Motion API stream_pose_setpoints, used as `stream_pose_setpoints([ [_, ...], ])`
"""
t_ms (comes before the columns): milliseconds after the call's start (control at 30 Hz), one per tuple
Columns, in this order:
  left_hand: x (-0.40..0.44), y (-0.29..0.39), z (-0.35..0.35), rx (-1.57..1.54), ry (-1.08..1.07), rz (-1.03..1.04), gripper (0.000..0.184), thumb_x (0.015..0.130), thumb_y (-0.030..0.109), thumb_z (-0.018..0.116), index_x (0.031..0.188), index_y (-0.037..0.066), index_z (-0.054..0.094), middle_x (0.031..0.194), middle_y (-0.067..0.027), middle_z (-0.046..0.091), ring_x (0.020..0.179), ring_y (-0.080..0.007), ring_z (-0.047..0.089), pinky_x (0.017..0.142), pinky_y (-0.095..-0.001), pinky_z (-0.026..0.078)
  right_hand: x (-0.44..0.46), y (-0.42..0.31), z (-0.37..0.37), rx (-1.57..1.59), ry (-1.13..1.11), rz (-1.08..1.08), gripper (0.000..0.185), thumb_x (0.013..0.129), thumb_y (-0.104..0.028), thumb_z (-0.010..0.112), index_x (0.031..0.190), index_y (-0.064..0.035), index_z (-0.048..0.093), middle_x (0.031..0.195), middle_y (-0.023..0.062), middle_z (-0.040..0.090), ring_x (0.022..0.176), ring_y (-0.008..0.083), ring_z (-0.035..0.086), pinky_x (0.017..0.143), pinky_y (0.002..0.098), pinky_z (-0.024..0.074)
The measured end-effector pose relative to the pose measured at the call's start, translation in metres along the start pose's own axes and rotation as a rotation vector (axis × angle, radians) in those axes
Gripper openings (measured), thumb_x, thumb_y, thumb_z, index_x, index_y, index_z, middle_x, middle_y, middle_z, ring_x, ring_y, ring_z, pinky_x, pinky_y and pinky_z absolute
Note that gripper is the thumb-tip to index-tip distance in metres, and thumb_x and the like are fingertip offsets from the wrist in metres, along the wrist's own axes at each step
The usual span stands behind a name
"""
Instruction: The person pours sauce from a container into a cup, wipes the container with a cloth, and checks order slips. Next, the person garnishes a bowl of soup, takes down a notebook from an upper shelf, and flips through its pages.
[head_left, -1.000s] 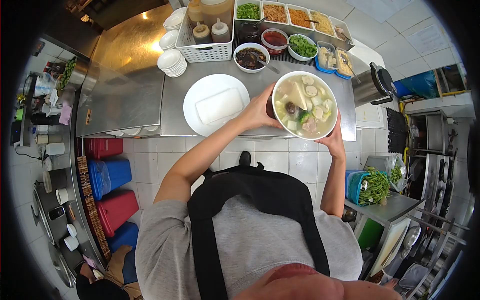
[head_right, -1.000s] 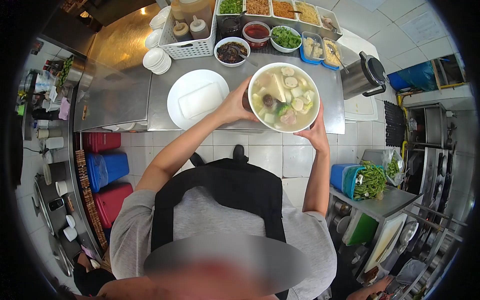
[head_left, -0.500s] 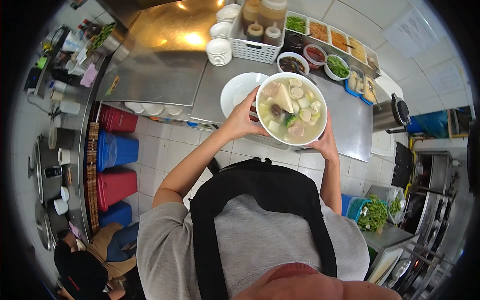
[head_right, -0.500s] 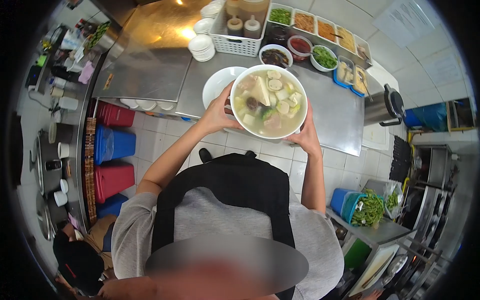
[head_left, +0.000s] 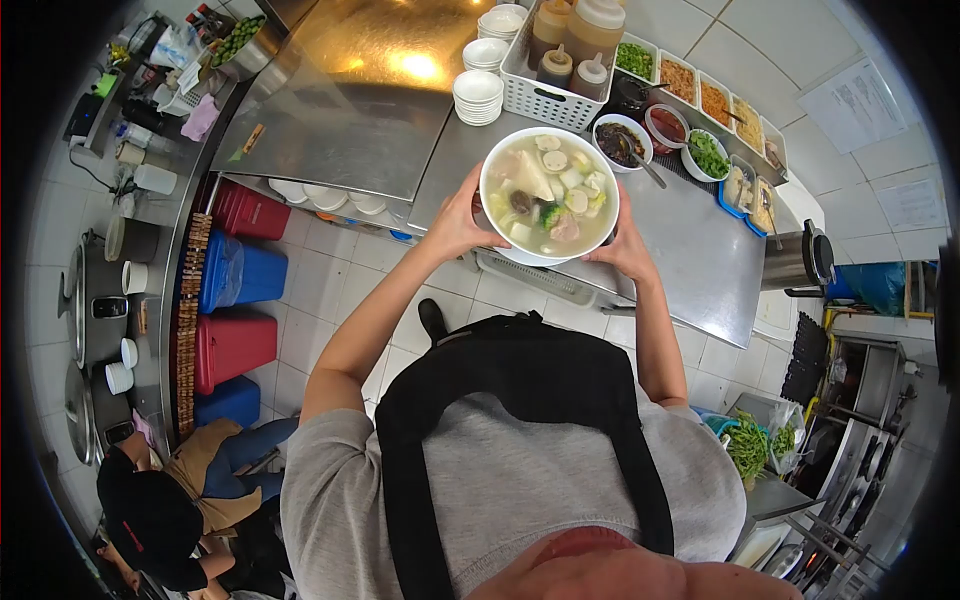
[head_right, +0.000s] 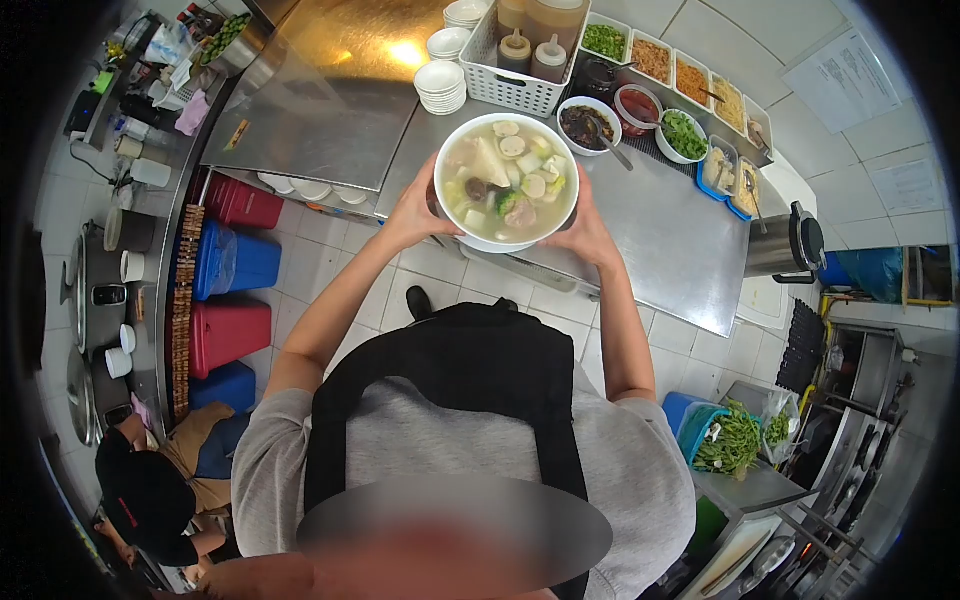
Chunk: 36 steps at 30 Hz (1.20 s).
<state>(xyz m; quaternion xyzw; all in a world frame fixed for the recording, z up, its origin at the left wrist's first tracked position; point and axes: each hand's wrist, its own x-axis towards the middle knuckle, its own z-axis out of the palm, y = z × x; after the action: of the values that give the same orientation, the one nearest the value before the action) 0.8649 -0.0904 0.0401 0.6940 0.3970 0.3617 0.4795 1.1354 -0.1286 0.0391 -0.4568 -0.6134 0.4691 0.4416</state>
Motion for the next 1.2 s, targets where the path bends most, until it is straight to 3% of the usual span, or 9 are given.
stream_pose_setpoints([
  [233, -0.005, -0.009, -0.002, -0.001, -0.006, -0.048, 0.11, 0.042, 0.016, 0.083, 0.135, 0.005, 0.024, 0.124, -0.0162, 0.045, 0.116, -0.0287, 0.043, 0.098, -0.0372, 0.034, -0.008, -0.004, 0.005, -0.042, 0.002, 0.022, 0.124, 0.043, -0.024, 0.086, 0.138, -0.0032, 0.008, 0.138, 0.0117, 0.025, 0.128, 0.023, 0.024, 0.106, 0.0355, 0.0194],
  [667, 0.016, -0.02, -0.022, 0.155, -0.055, -0.01, 0.116, 0.043, 0.023, 0.084, 0.138, 0.008, 0.019, 0.123, -0.0152, 0.045, 0.116, -0.0287, 0.041, 0.095, -0.0363, 0.035, 0.001, 0.009, 0.013, -0.116, 0.053, -0.016, 0.129, 0.046, -0.03, 0.085, 0.137, -0.0014, -0.001, 0.138, 0.0158, 0.024, 0.128, 0.0245, 0.026, 0.105, 0.0365, 0.0207],
  [733, 0.014, -0.019, -0.022, 0.196, 0.008, 0.01, 0.116, 0.043, 0.025, 0.084, 0.138, 0.008, 0.019, 0.124, -0.0156, 0.044, 0.117, -0.0273, 0.04, 0.095, -0.0382, 0.035, -0.004, 0.005, 0.012, -0.275, 0.093, -0.022, 0.117, 0.051, -0.016, 0.082, 0.136, 0.0012, 0.003, 0.132, 0.0212, 0.034, 0.124, 0.0263, 0.034, 0.103, 0.0355, 0.0268],
  [833, -0.003, -0.016, -0.03, 0.162, 0.112, -0.001, 0.111, 0.047, 0.024, 0.083, 0.138, 0.008, 0.02, 0.125, -0.0155, 0.043, 0.115, -0.0272, 0.042, 0.093, -0.04, 0.036, -0.015, -0.025, -0.016, -0.62, -0.074, 0.137, 0.096, 0.06, -0.021, 0.078, 0.135, 0.0001, 0.022, 0.121, 0.0186, 0.048, 0.114, 0.0253, 0.046, 0.098, 0.0379, 0.034],
  [867, -0.014, -0.014, -0.032, 0.162, 0.115, 0.012, 0.111, 0.047, 0.024, 0.083, 0.138, 0.008, 0.02, 0.125, -0.0155, 0.043, 0.115, -0.0272, 0.042, 0.093, -0.04, 0.036, -0.015, -0.05, -0.027, -0.462, -0.091, 0.176, 0.062, 0.069, -0.01, 0.071, 0.124, -0.0005, 0.044, 0.11, 0.0138, 0.057, 0.096, 0.0196, 0.056, 0.081, 0.0334, 0.0471],
  [1000, -0.079, -0.036, -0.045, 0.005, 0.316, -0.115, 0.083, 0.063, 0.015, 0.075, 0.133, 0.009, 0.031, 0.113, -0.0105, 0.053, 0.097, -0.0186, 0.052, 0.079, -0.0331, 0.044, 0.029, -0.077, -0.093, -0.308, 0.172, 0.023, 0.022, 0.076, -0.006, 0.06, 0.098, -0.0027, 0.06, 0.08, 0.0016, 0.061, 0.066, 0.0087, 0.055, 0.053, 0.0213, 0.0465],
  [1100, -0.129, -0.061, -0.045, -0.082, 0.453, -0.236, 0.051, 0.075, 0.01, 0.065, 0.122, 0.008, 0.047, 0.093, -0.005, 0.061, 0.076, -0.0099, 0.056, 0.066, -0.0248, 0.046, 0.107, -0.075, -0.129, -0.315, 0.232, -0.056, 0.017, 0.08, -0.008, 0.057, 0.095, -0.0006, 0.06, 0.085, 0.0077, 0.063, 0.072, 0.0138, 0.061, 0.063, 0.0257, 0.0492],
  [1133, -0.146, -0.071, -0.043, -0.105, 0.485, -0.274, 0.046, 0.076, 0.011, 0.065, 0.119, 0.008, 0.049, 0.09, -0.005, 0.061, 0.074, -0.0104, 0.056, 0.065, -0.025, 0.047, 0.15, -0.032, -0.162, -0.629, 0.245, -0.207, 0.024, 0.082, -0.008, 0.054, 0.105, -0.0005, 0.056, 0.096, 0.0103, 0.061, 0.082, 0.0176, 0.06, 0.071, 0.0281, 0.0494],
  [1200, -0.177, -0.089, -0.041, -0.017, 0.55, -0.359, 0.04, 0.076, 0.014, 0.064, 0.114, 0.006, 0.052, 0.085, -0.0056, 0.062, 0.073, -0.0115, 0.058, 0.064, -0.0251, 0.047, 0.216, -0.013, -0.177, -0.881, 0.186, -0.19, 0.027, 0.08, -0.011, 0.056, 0.104, 0.0012, 0.058, 0.094, 0.015, 0.063, 0.085, 0.0209, 0.061, 0.075, 0.0304, 0.047],
])
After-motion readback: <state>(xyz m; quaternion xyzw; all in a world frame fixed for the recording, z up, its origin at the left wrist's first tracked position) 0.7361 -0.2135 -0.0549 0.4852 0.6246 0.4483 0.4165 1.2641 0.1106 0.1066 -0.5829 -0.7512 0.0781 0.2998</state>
